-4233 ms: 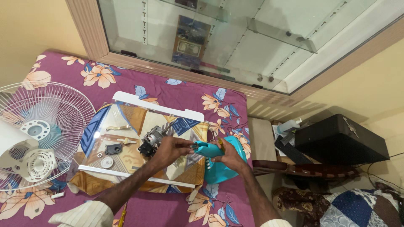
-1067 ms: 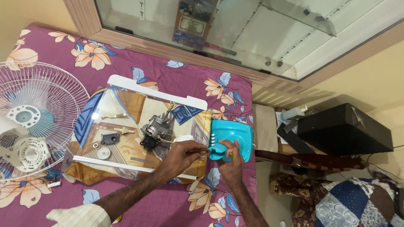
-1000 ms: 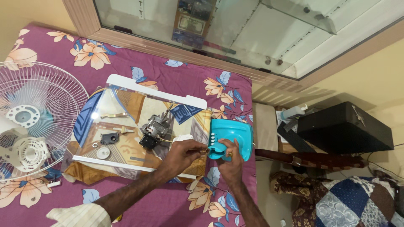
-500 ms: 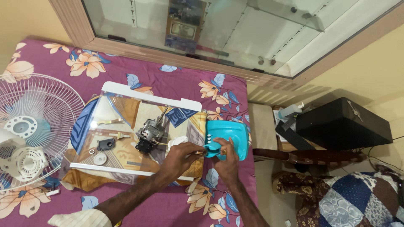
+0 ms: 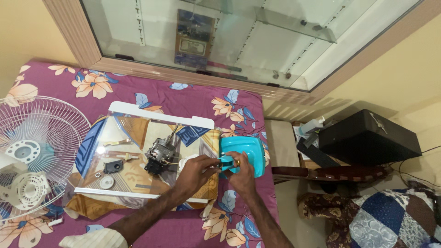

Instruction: The person uses a screwdriver to remove screws from the blue housing of an electric fan motor assembly. They detach the housing, expose the internal components, and continue adjusting parts of the motor while the fan remains disassembled on a floral-patterned surface.

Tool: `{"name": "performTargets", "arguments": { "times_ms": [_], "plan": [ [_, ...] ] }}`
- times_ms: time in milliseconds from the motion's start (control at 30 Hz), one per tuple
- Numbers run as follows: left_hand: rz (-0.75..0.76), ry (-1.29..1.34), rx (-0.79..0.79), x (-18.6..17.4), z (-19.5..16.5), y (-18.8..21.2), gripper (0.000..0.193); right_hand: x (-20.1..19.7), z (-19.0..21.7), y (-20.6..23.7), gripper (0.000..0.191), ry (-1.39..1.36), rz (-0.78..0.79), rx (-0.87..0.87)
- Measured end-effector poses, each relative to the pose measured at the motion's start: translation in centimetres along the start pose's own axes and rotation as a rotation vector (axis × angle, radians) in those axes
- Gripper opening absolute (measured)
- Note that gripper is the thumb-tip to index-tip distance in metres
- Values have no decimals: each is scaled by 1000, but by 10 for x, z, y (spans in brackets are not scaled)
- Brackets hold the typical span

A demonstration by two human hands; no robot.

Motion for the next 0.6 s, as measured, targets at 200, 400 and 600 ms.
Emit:
{"name": "performTargets", "arguments": {
  "times_ms": [200, 400, 600],
  "plan": [
    [-24, -13, -79, 3, 0, -9, 28, -7, -1, -13, 61, 6, 39, 60],
    [-47, -58, -77, 1, 9, -17, 31, -9, -1, -22, 62, -42, 87, 121],
    [-16, -48, -126, -3, 11, -25, 35, -13, 3, -30, 61, -41, 153, 216]
  ]
}}
Point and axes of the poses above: each hand's wrist, its own y-axis away from the middle knuckle, its own x-axis out of the palm, z = x × y, the point moved 4 cm from there along -y, towards the middle knuckle, and after that the axes turned 11 degrees about z, right-handed, at the moved point
